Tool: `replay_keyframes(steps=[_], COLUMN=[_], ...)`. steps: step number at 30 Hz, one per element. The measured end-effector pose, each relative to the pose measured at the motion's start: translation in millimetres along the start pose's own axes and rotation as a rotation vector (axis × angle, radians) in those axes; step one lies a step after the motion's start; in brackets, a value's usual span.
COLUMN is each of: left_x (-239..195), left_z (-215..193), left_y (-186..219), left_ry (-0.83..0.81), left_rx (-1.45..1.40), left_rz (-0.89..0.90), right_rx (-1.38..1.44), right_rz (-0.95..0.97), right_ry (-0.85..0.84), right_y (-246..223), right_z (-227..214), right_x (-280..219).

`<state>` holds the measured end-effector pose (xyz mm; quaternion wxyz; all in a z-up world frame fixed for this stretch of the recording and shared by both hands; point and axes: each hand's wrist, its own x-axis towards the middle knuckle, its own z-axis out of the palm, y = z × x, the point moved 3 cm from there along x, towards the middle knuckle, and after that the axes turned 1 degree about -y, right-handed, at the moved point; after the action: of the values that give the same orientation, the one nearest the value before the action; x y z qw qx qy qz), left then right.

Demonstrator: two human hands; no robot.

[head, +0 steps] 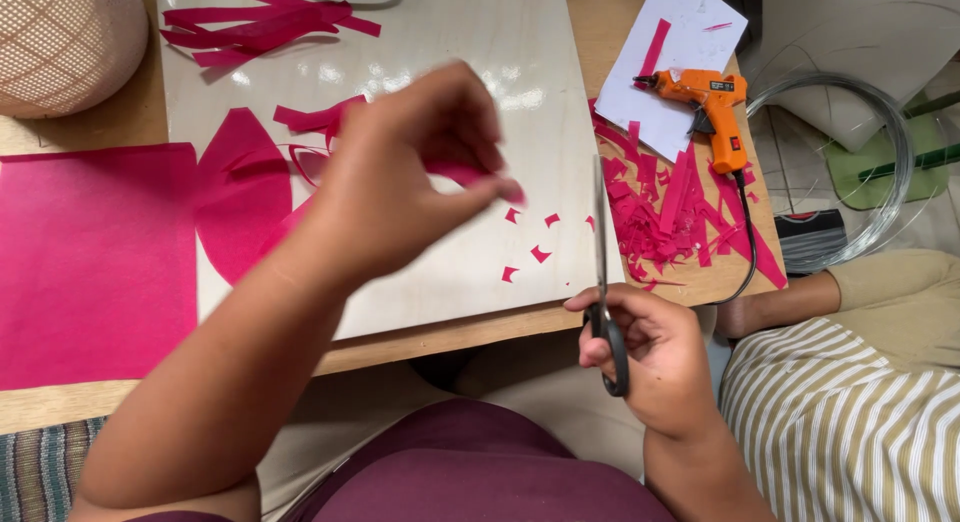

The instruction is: The person uses scissors to cut a long strip of pink paper into small, uniform pieces. They hold the paper strip with one hand and repeatedly snip off small segments, dropping the cut pieces onto the table surface.

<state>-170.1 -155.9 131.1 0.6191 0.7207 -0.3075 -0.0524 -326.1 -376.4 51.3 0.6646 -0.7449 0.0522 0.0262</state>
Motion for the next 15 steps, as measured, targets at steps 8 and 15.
replay_keyframes(steps=[8,15], left_x=[8,47], left_z=[-135,-198], left_y=[-82,-195], left_ry=[0.266,0.195], left_rx=[0.773,1.117], left_rz=[0.121,-0.176], right_rx=[-0.122,-0.111], right_rz=[-0.066,-0.048], right_ry=[0.054,0.044], right_y=[5,11], right_z=[-19,-20], right_x=[3,3])
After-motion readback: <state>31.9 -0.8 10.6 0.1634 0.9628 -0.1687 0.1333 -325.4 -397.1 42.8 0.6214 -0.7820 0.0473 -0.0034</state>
